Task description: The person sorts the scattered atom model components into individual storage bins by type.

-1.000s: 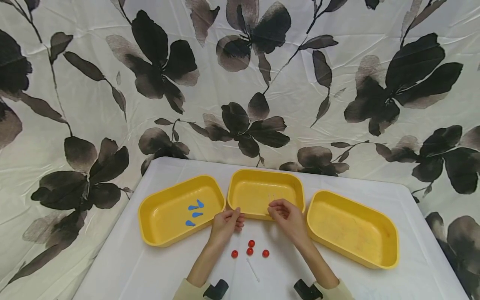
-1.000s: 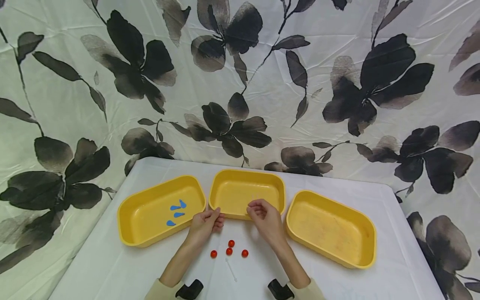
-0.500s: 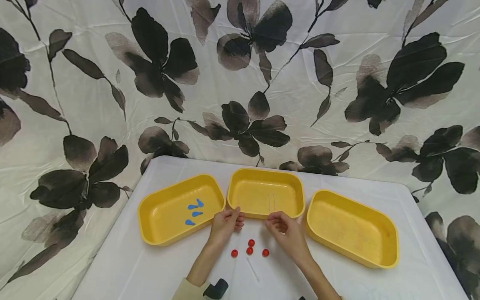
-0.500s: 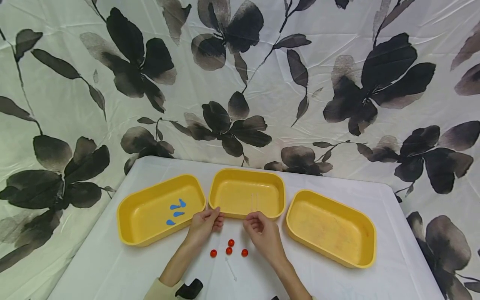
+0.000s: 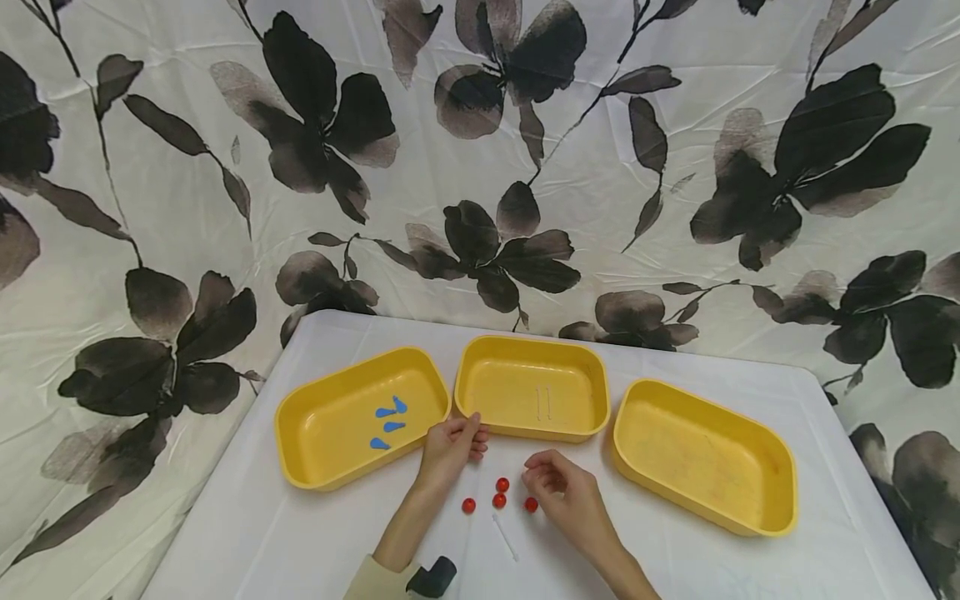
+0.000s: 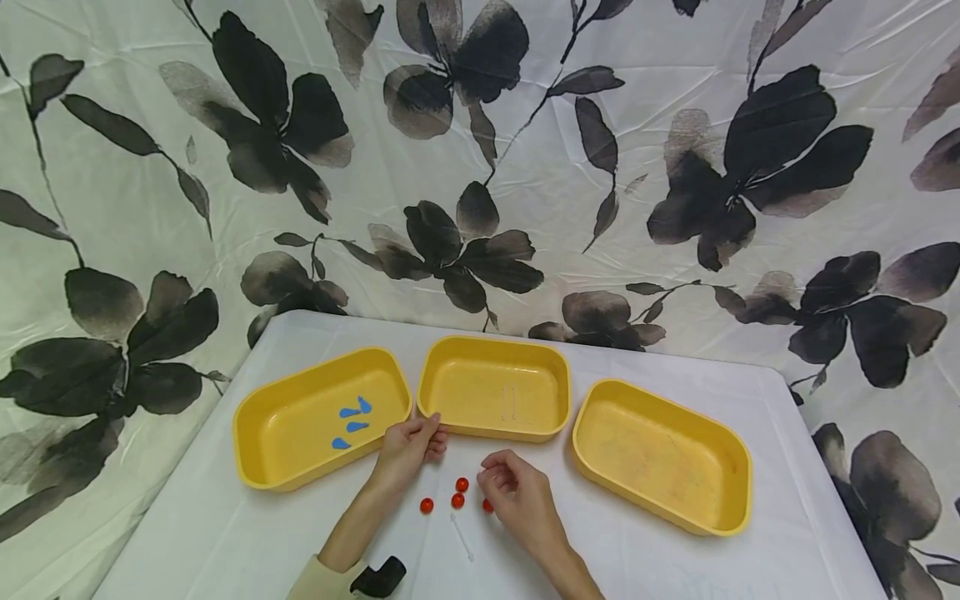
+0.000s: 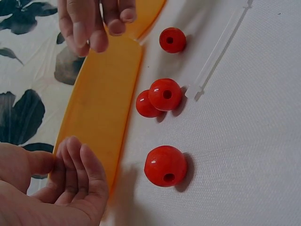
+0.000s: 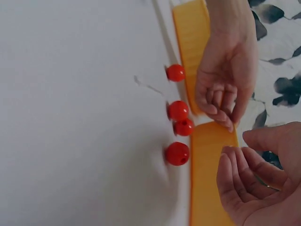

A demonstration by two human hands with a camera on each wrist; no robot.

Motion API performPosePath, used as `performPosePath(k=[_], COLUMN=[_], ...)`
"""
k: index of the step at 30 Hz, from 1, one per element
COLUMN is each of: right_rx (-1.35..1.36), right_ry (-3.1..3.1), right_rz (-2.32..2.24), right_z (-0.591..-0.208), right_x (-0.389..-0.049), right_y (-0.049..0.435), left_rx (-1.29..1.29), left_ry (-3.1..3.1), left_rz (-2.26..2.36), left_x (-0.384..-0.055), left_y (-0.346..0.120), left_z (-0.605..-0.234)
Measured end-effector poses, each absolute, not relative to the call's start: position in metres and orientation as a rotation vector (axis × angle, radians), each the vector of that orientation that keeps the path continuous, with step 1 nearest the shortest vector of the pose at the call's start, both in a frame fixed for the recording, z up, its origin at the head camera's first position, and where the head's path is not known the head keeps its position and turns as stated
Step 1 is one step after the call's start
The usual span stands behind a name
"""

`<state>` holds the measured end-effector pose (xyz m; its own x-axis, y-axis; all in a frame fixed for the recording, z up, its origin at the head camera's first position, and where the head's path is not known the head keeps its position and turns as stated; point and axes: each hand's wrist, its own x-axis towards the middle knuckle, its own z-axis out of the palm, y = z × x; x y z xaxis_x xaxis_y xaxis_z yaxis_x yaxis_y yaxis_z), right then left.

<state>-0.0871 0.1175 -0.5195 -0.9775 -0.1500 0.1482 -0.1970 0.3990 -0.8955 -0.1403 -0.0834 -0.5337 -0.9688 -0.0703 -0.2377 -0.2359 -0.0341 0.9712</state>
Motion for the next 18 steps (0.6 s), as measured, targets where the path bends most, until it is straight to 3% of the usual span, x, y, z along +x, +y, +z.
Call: performPosePath(k=[18], right_rx=[0.572], right_ry=[-2.698], right_rz=[1.593], right_z=[-0.535], right_x=[-0.067], right_y=[0.110], left_rx=[-0.339], left_ry=[2.101], left_rz=[2.175], left_x=[-0.139], left_y=[-0.081], left_z=[-0.529])
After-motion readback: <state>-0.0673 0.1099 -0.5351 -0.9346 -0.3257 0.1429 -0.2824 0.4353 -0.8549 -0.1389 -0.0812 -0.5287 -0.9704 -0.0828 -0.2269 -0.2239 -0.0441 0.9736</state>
